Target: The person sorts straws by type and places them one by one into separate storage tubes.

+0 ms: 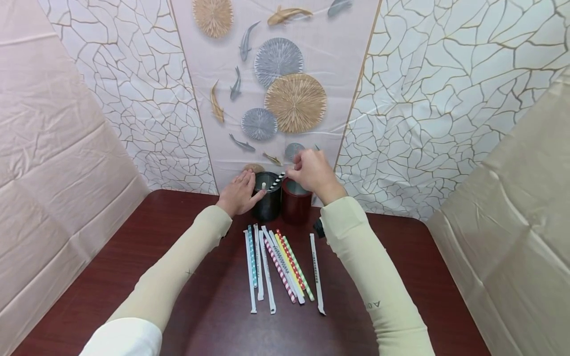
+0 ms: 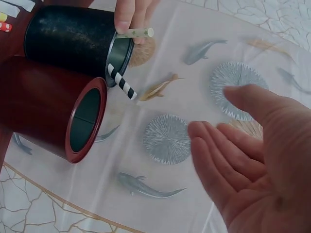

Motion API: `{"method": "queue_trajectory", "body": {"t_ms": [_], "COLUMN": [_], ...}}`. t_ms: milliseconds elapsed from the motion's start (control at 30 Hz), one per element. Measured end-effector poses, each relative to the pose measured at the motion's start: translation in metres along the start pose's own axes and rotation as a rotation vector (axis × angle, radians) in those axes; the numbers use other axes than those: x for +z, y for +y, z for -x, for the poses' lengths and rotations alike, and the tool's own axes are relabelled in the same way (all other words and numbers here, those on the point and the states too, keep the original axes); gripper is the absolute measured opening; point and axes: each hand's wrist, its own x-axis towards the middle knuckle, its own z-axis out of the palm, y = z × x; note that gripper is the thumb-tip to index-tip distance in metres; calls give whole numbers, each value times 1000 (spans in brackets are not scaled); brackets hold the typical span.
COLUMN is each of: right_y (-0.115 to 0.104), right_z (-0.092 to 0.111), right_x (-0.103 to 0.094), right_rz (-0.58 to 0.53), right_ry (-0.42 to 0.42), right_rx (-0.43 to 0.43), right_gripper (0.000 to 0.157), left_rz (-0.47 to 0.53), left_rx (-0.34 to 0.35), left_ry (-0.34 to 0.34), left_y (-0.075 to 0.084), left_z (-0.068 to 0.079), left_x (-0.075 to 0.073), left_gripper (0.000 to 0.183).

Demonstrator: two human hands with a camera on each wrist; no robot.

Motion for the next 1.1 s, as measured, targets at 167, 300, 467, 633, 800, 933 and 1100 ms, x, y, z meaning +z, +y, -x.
{"method": "queue_trajectory", "body": {"t_ms": [167,300,467,633,800,933,1100], "right_y": [3,6,11,21,32,39,49], "right_z": [3,5,9,11,14,19,26], "right_x": [5,9,13,25,40,52,70], "right_rz": [28,59,102,107,113,111,76], "right_ry": [-95,-164,-243,-296,-315,-339,-365], "right_rx": [1,19,42,7,-1,45,76], "right_gripper": [34,34,32,28,29,33,28], "left_rz": [5,10,12,5,8,10,8], "left_rx": [-3,2,6,3,5,4,4], "left_ry": [12,14,7,3,8,7,2], "left_y": [0,0,-1,-1,-2,-2,-2], "left_z": [0,0,0,-1,-1,0,0], "left_x": [0,1,1,1,1,1,1], "left_gripper": [85,85,85,85,86,85,86]}}
